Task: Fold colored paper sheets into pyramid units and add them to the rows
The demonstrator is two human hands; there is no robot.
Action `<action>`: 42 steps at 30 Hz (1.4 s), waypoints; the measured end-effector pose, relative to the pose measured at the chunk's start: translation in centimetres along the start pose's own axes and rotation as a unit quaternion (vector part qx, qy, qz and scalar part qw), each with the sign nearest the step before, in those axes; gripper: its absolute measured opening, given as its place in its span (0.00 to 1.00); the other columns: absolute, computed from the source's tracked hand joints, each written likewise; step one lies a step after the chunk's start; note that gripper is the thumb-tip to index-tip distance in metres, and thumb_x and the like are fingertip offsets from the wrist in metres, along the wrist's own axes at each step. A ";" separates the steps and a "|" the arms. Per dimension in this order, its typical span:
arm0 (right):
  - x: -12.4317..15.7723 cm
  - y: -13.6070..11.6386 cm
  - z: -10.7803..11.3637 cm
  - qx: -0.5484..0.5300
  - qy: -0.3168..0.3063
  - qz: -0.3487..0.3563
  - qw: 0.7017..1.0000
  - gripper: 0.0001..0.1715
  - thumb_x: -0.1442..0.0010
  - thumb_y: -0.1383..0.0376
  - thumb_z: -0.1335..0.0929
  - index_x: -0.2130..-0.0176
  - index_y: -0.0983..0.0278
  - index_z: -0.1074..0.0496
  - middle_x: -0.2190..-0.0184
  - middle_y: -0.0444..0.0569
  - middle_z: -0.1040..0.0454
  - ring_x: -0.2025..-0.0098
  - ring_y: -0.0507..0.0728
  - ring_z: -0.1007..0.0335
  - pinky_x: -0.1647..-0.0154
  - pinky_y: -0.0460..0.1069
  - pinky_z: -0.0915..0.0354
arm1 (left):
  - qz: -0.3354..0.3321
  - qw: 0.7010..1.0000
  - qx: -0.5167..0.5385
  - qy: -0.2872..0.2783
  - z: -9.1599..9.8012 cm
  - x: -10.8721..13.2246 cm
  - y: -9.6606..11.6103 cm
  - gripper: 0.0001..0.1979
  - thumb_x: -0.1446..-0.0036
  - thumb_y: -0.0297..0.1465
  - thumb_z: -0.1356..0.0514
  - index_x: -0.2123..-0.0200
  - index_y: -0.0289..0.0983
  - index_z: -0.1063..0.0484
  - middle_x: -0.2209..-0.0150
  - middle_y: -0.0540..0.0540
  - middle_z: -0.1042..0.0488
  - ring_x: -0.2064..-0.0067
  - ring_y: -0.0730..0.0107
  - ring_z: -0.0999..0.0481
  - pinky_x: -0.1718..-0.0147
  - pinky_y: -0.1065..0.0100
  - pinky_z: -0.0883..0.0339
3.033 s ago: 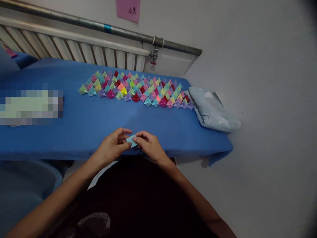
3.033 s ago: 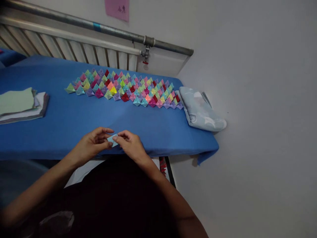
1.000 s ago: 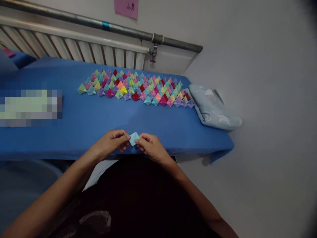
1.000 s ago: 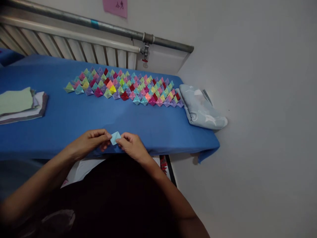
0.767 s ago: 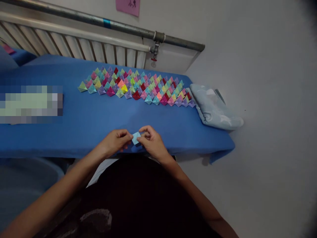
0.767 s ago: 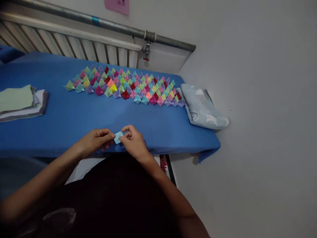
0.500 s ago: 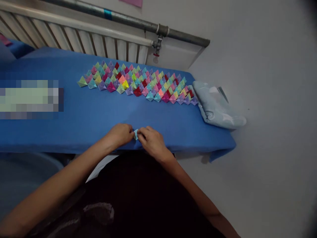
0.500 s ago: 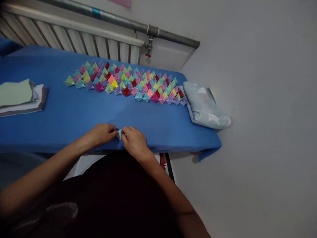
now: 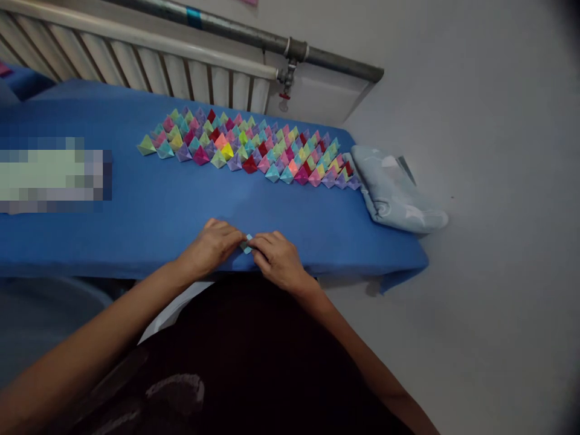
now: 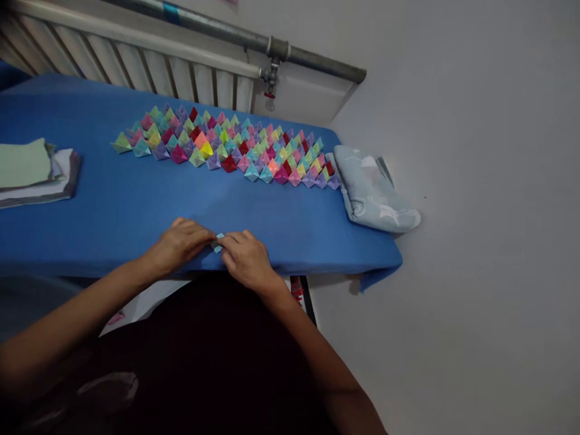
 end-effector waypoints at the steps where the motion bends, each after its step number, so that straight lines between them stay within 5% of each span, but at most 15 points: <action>1: 0.1 -0.1 0.2 -0.005 0.002 0.006 1.000 0.11 0.37 0.71 0.35 0.55 0.63 0.26 0.56 0.50 0.22 0.58 0.56 0.32 0.52 0.51 0.37 | -0.018 1.000 -0.006 0.010 0.2 0.3 0.3 0.13 0.32 0.29 0.50 0.60 0.40 0.25 0.63 0.48 0.21 0.61 0.67 0.26 0.58 0.62 0.41; 6: 0.1 0.0 0.5 -0.016 0.002 0.017 1.000 0.10 0.37 0.70 0.33 0.55 0.63 0.25 0.56 0.50 0.22 0.57 0.56 0.31 0.52 0.51 0.36 | -0.069 0.997 -0.027 0.034 1.2 1.2 1.7 0.12 0.33 0.29 0.48 0.57 0.38 0.24 0.57 0.44 0.20 0.57 0.63 0.25 0.55 0.60 0.42; 22: 0.3 0.3 -0.1 0.041 0.014 0.063 0.997 0.15 0.29 0.63 0.39 0.55 0.63 0.24 0.58 0.52 0.23 0.57 0.56 0.31 0.54 0.50 0.36 | -0.078 0.996 -0.013 0.045 0.9 0.8 0.7 0.13 0.32 0.38 0.47 0.56 0.40 0.24 0.58 0.48 0.19 0.60 0.66 0.24 0.55 0.60 0.42; 42: 0.2 0.7 -0.5 0.083 0.026 -0.036 0.996 0.13 0.30 0.66 0.39 0.59 0.64 0.25 0.62 0.52 0.24 0.59 0.57 0.32 0.56 0.51 0.36 | 0.028 0.997 -0.032 0.060 0.6 0.7 0.6 0.12 0.32 0.34 0.47 0.63 0.40 0.24 0.60 0.46 0.21 0.59 0.63 0.27 0.57 0.59 0.42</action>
Point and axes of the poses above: each hand's wrist, its own x-axis away from the middle knuckle, its own z-axis out of the back of the hand, y = z × x, the point moved 10 cm from there along -x, towards the middle knuckle
